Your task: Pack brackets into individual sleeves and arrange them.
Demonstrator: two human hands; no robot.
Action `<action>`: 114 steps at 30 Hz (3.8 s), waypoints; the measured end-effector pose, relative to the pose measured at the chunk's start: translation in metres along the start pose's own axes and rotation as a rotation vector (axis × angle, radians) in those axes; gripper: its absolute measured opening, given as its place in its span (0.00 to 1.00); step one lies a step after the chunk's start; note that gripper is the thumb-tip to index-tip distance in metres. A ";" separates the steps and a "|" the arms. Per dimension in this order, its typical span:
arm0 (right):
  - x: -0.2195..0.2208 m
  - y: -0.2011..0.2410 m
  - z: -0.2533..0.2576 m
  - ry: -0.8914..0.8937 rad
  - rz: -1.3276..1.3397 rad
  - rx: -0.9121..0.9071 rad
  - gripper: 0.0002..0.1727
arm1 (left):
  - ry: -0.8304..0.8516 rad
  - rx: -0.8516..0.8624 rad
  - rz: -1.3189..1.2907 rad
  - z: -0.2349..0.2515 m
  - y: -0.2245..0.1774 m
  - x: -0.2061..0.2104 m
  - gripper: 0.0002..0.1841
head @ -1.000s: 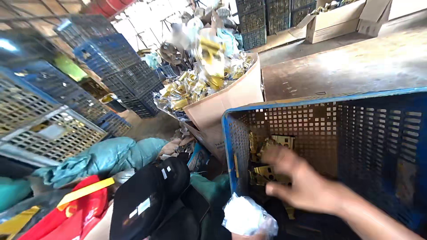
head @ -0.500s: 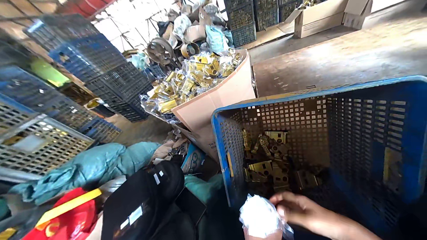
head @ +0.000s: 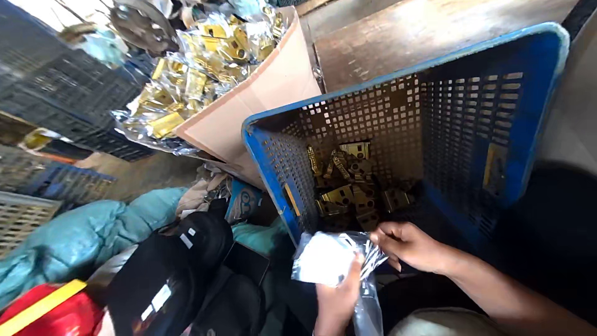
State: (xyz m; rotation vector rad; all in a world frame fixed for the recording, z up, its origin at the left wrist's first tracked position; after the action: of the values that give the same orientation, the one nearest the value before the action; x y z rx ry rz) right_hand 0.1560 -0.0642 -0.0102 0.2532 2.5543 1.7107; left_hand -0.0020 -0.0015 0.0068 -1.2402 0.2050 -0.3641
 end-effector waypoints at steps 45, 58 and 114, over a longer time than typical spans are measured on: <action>-0.030 -0.155 0.145 -0.433 -0.168 0.786 0.54 | -0.186 0.378 0.340 0.009 -0.008 -0.072 0.24; -0.034 -0.018 -0.001 0.277 0.383 0.068 0.33 | -0.089 0.423 0.392 0.008 0.005 -0.043 0.26; 0.037 0.028 0.003 -0.618 -0.490 -0.923 0.04 | -0.320 0.025 -0.050 -0.005 0.020 -0.007 0.22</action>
State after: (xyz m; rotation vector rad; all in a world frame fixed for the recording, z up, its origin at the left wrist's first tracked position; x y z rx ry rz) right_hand 0.1229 -0.0454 0.0160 0.0638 1.1238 1.9586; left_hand -0.0067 0.0025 -0.0137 -1.2626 -0.1045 -0.2055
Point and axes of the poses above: each hand's wrist, its own z-axis towards the middle knuckle, its own x-axis out of the palm, y = z × x, the point moved 6 cm from there along z, towards the middle knuckle, and after that the axes turned 15 degrees about x, right-handed, at the moved point
